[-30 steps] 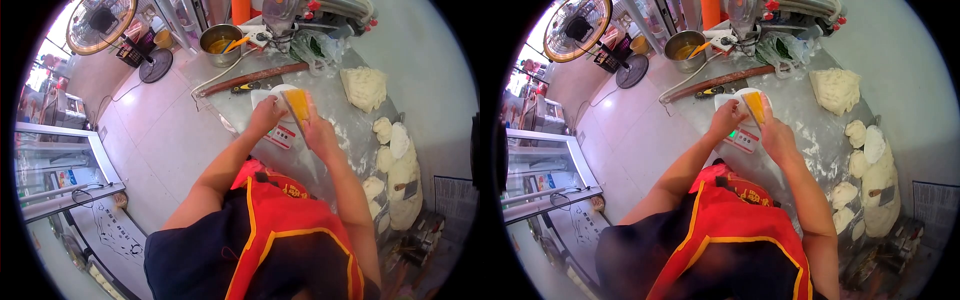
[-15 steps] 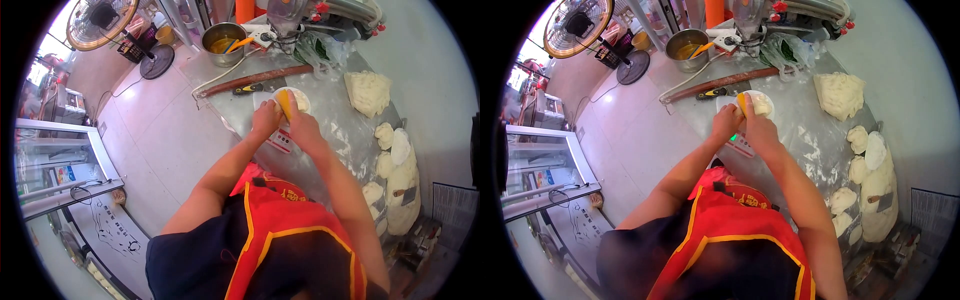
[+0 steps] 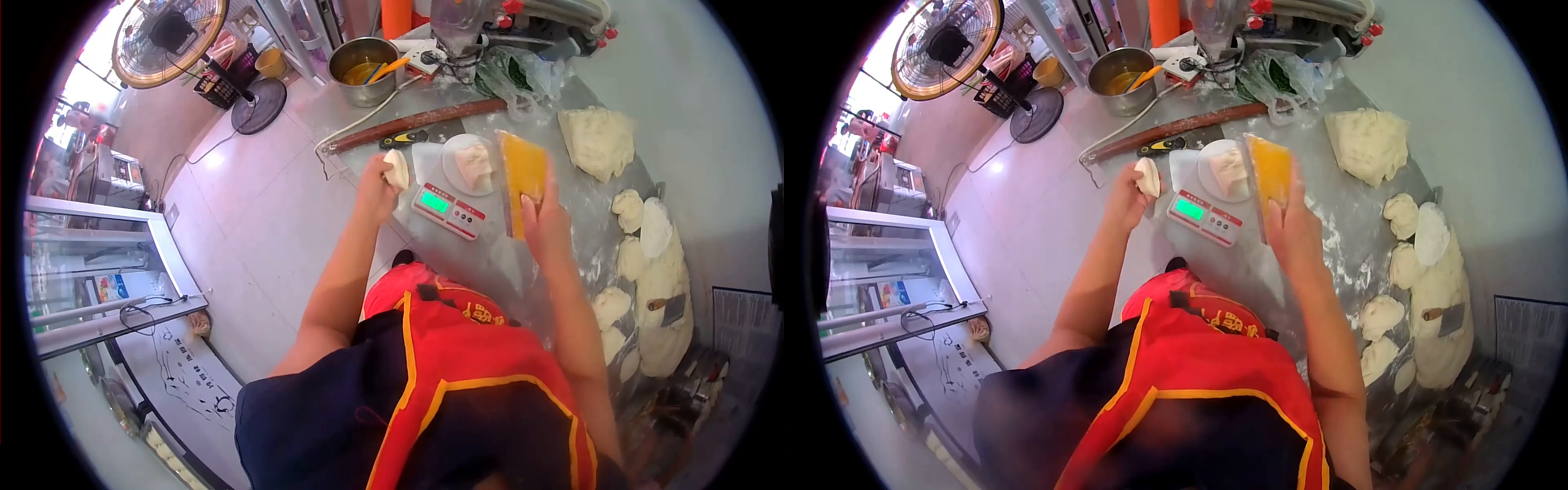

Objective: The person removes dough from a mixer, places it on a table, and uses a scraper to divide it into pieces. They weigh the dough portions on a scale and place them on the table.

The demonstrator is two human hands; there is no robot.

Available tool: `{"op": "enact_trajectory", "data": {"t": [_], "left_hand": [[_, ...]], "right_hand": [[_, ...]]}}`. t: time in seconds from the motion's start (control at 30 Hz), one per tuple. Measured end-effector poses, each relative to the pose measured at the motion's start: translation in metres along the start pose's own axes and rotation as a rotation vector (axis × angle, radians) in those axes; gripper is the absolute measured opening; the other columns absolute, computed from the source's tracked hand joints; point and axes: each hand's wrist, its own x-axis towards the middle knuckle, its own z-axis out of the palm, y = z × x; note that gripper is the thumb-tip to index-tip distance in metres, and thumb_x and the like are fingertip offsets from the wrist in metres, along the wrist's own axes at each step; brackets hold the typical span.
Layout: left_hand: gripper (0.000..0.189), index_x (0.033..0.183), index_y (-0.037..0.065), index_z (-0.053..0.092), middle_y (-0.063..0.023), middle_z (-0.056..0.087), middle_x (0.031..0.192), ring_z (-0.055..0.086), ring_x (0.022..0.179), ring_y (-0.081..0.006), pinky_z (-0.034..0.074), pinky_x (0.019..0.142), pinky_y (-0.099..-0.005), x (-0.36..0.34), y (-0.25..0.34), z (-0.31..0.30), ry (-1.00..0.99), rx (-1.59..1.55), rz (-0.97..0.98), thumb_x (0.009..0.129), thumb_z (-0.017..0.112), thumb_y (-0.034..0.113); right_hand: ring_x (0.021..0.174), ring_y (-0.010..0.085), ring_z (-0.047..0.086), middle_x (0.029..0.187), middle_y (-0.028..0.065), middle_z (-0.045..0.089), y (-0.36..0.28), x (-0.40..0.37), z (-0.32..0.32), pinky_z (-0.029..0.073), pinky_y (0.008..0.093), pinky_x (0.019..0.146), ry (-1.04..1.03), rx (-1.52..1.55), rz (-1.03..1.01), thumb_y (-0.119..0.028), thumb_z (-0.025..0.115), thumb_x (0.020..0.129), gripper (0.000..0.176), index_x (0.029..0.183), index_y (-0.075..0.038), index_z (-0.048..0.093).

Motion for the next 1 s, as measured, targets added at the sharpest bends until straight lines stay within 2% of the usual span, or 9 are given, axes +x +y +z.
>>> {"op": "enact_trajectory", "data": {"t": [0.03,0.13,0.23,0.33,0.53,0.63,0.73,0.83,1.0], "left_hand": [[0.023,0.103,0.004,0.051,-0.0116,0.058,0.096,0.058,0.087,-0.0219,0.051,0.075,-0.0377,-0.001,0.005,0.004,-0.044,-0.089,-0.019,0.087,0.050,0.021],[0.019,0.092,0.005,0.053,-0.0090,0.059,0.082,0.060,0.074,-0.0233,0.049,0.065,-0.0344,-0.001,0.012,0.022,-0.049,-0.118,-0.038,0.091,0.047,0.023],[0.019,0.088,0.005,0.052,-0.0084,0.058,0.077,0.059,0.065,-0.0223,0.049,0.059,-0.0338,0.006,0.007,0.027,0.105,0.040,-0.091,0.091,0.049,0.024],[0.022,0.088,0.005,0.053,-0.0060,0.057,0.073,0.057,0.058,-0.0179,0.050,0.053,-0.0314,0.010,0.004,0.029,0.126,0.200,-0.053,0.090,0.056,0.026],[0.023,0.079,0.009,0.057,0.0001,0.052,0.065,0.048,0.055,-0.0092,0.037,0.045,-0.0261,0.010,-0.001,0.037,0.074,0.572,0.089,0.088,0.060,0.030],[0.026,0.072,0.008,0.058,0.0004,0.051,0.063,0.045,0.055,-0.0081,0.033,0.046,-0.0249,0.010,-0.004,0.040,0.089,0.705,0.081,0.087,0.061,0.029],[0.026,0.075,0.004,0.062,-0.0017,0.056,0.065,0.049,0.058,-0.0101,0.039,0.052,-0.0267,0.021,-0.018,0.031,0.054,0.918,0.238,0.085,0.063,0.028],[0.027,0.082,0.001,0.065,-0.0066,0.063,0.071,0.057,0.064,-0.0154,0.045,0.060,-0.0295,0.022,-0.026,0.029,-0.051,1.112,0.353,0.082,0.065,0.027],[0.025,0.090,0.006,0.066,-0.0106,0.067,0.085,0.065,0.078,-0.0242,0.049,0.070,-0.0340,0.010,-0.046,0.039,-0.144,1.390,0.353,0.079,0.067,0.028]], "right_hand": [[0.076,0.0438,0.061,0.083,0.0255,0.063,0.007,-0.002,0.000,0.048,0.0488,0.067,0.015,0.008,-0.025,-0.013,0.049,0.087,0.071,0.146,-0.016,0.010],[0.075,0.0445,0.061,0.082,0.0261,0.063,0.014,-0.008,0.001,0.048,0.0482,0.067,-0.007,0.003,-0.015,-0.013,0.050,0.087,0.072,0.146,-0.017,0.009],[0.075,0.0447,0.061,0.083,0.0266,0.063,0.016,-0.012,0.002,0.048,0.0482,0.068,-0.035,-0.004,0.006,-0.013,0.050,0.087,0.073,0.146,-0.018,0.008],[0.076,0.0450,0.061,0.085,0.0273,0.062,0.018,-0.013,0.005,0.048,0.0489,0.068,-0.028,0.019,-0.002,-0.013,0.050,0.087,0.073,0.146,-0.018,0.009],[0.079,0.0460,0.060,0.088,0.0284,0.062,0.019,-0.012,0.005,0.047,0.0497,0.069,-0.070,-0.054,-0.022,-0.013,0.051,0.086,0.072,0.146,-0.018,0.012],[0.080,0.0454,0.060,0.090,0.0278,0.062,0.016,-0.010,0.002,0.047,0.0491,0.070,-0.119,-0.075,-0.022,-0.013,0.052,0.086,0.071,0.146,-0.017,0.013],[0.083,0.0439,0.060,0.092,0.0260,0.062,0.013,-0.007,0.000,0.047,0.0479,0.071,-0.169,-0.103,-0.034,-0.013,0.052,0.086,0.070,0.145,-0.019,0.015],[0.085,0.0419,0.060,0.097,0.0236,0.063,0.012,-0.005,0.000,0.047,0.0462,0.072,-0.202,-0.121,-0.080,-0.011,0.052,0.087,0.068,0.145,-0.023,0.017],[0.084,0.0383,0.061,0.099,0.0206,0.062,0.019,0.005,0.008,0.048,0.0445,0.071,-0.220,-0.229,-0.189,-0.008,0.051,0.088,0.068,0.144,-0.028,0.019]]}}
